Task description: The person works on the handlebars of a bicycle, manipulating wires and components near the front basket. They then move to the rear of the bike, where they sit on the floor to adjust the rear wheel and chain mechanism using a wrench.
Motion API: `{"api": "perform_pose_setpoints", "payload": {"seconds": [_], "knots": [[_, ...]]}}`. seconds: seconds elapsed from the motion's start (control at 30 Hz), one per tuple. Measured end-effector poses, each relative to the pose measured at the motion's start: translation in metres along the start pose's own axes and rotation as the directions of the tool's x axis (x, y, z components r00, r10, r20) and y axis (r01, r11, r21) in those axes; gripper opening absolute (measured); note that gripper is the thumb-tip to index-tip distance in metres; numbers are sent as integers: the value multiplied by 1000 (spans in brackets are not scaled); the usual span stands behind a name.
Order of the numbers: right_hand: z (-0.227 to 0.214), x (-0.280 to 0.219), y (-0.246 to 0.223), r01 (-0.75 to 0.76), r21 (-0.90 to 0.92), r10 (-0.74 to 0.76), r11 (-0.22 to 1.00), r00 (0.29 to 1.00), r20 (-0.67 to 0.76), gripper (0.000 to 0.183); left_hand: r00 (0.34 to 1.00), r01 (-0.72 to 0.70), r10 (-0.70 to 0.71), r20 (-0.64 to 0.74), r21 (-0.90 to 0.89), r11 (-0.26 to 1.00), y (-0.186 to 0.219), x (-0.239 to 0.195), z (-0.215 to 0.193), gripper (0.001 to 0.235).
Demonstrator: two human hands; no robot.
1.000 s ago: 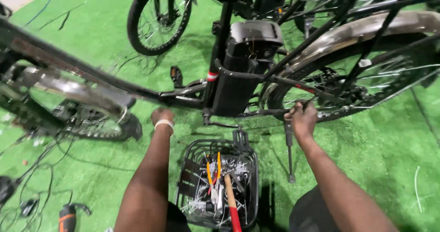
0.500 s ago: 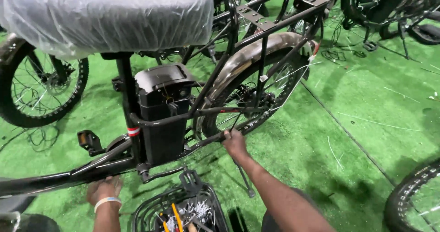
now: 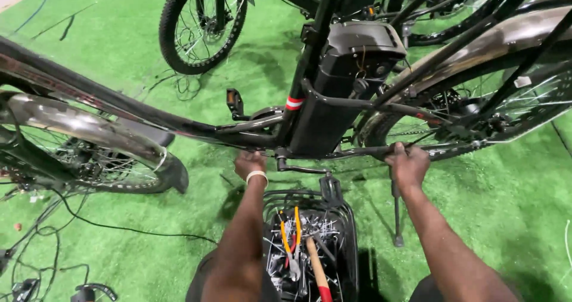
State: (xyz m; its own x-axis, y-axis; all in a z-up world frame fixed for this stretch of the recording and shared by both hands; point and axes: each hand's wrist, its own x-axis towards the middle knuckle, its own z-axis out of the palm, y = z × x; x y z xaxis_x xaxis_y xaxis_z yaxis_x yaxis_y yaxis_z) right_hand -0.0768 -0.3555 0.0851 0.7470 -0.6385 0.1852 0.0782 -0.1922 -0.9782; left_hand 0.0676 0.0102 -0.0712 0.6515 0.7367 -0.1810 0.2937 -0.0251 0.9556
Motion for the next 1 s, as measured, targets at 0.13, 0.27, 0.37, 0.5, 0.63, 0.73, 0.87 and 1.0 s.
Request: {"api": "perform_pose_setpoints", "payload": {"seconds": [0.13, 0.27, 0.37, 0.5, 0.63, 0.73, 0.87, 1.0], "knots": [[11, 0, -12, 6, -12, -6, 1000, 999, -46, 25, 998, -8, 17, 61, -141, 990, 20, -22, -13, 22], [8, 14, 3, -13, -254, 14, 967, 1000, 5, 20, 932, 357, -286, 225, -426, 831, 34, -32, -24, 32], [4, 18, 14, -62, -316, 78, 947, 996, 39, 19, 915, 402, -302, 268, -543, 737, 43, -48, -29, 36], [39, -3, 17, -251, -21, 235, 968, 929, -286, 23, 992, -22, 8, 128, 104, 994, 57, -65, -37, 22], [89, -36, 27, -381, 44, 379, 923, 888, -262, 53, 994, -35, 5, 107, 279, 960, 35, -40, -21, 26], [102, -36, 66, -588, 428, 579, 686, 798, 168, 42, 994, -55, 25, 108, 286, 957, 23, -41, -23, 21], [127, -21, 105, -593, 480, 562, 646, 796, 226, 41, 990, 12, -28, 140, 114, 993, 34, -57, -25, 12], [140, -29, 80, -564, 331, 588, 757, 809, 33, 40, 991, 42, -55, 121, 111, 993, 42, -66, -23, 11]]}}
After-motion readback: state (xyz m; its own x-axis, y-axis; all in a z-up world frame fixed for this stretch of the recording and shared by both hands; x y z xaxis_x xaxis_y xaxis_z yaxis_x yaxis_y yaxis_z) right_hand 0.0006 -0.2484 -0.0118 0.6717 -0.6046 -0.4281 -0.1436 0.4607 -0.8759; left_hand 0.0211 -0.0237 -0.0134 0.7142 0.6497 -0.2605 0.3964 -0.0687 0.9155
